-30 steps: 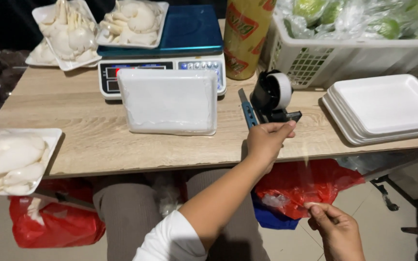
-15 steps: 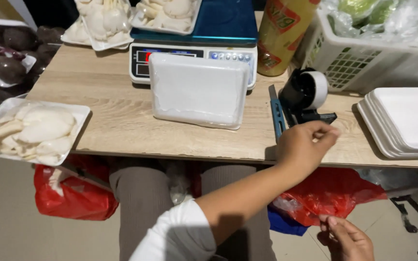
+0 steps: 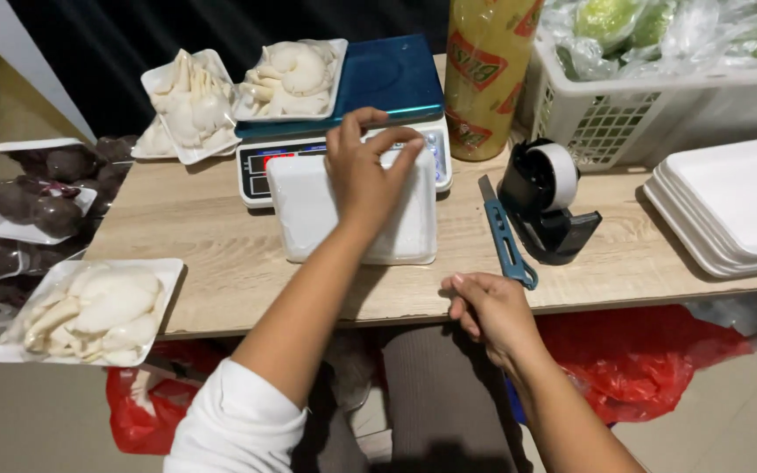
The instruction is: The person wraps sliced white mushrooms on a foam tray with plastic film, using a tape dispenser to secure the film to the underside of the tray.
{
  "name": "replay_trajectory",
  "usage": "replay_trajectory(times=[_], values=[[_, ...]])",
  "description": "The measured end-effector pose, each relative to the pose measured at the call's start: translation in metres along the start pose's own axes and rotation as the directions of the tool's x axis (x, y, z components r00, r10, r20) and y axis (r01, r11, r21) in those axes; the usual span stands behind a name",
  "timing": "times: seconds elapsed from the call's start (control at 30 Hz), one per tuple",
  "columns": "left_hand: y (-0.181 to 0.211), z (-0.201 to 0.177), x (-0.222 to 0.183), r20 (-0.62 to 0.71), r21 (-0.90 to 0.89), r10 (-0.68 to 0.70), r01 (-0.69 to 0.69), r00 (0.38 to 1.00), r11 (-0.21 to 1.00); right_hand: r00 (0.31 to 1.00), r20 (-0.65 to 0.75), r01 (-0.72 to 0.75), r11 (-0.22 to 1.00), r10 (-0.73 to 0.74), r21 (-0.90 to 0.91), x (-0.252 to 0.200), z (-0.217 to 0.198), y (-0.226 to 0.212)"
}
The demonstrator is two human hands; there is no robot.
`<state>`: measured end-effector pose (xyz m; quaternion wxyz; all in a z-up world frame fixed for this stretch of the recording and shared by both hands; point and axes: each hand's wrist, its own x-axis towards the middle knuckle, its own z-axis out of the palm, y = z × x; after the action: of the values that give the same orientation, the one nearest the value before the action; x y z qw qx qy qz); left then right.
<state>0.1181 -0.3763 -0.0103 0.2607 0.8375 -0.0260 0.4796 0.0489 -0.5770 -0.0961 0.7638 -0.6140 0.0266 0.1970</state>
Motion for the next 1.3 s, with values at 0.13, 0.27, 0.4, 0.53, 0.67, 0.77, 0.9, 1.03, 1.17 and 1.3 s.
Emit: replay_trajectory(times=[0.13,0.27,0.4,0.53,0.67,0.77,0.9,1.03,1.17,1.3], values=[[-0.021,0.009,0.006,0.145,0.09,-0.236,0.225,0.961,0.97,0.999,0.008,-0.036,0.999,0.037,-0.013,0.006,0.009,-0.003],[-0.031,0.017,0.008,0.213,0.109,-0.248,0.229,0.945,0.967,0.999,-0.002,-0.051,0.998,0.051,-0.025,0.011,0.011,0.004],[-0.03,0.015,0.006,0.227,0.144,-0.265,0.237,0.937,0.961,0.998,-0.017,-0.066,0.996,0.065,-0.054,0.006,0.017,0.002],[-0.028,0.013,0.011,0.264,0.156,-0.262,0.227,0.928,0.961,0.996,-0.009,-0.085,0.995,0.084,-0.056,0.008,0.021,0.0],[-0.027,0.014,0.011,0.29,0.227,-0.282,0.221,0.915,0.948,0.996,-0.011,-0.084,0.995,0.083,-0.057,0.01,0.021,0.004],[-0.031,0.017,0.014,0.34,0.269,-0.28,0.192,0.898,0.944,0.997,-0.008,-0.082,0.995,0.082,-0.05,0.01,0.022,0.004],[-0.027,0.013,0.014,0.394,0.246,-0.26,0.172,0.882,0.954,0.996,0.003,-0.09,0.995,0.091,-0.048,0.012,0.021,0.006],[-0.022,0.006,0.021,0.419,0.233,-0.329,0.25,0.847,0.94,0.996,0.014,-0.088,0.994,0.089,-0.066,0.011,0.02,0.003],[-0.016,0.001,0.024,0.397,0.198,-0.382,0.329,0.834,0.923,0.995,0.018,-0.093,0.993,0.095,-0.067,0.009,0.021,0.003],[-0.01,-0.002,0.024,0.392,0.214,-0.402,0.344,0.827,0.914,0.993,0.026,-0.111,0.992,0.113,-0.064,0.006,0.02,0.002]])
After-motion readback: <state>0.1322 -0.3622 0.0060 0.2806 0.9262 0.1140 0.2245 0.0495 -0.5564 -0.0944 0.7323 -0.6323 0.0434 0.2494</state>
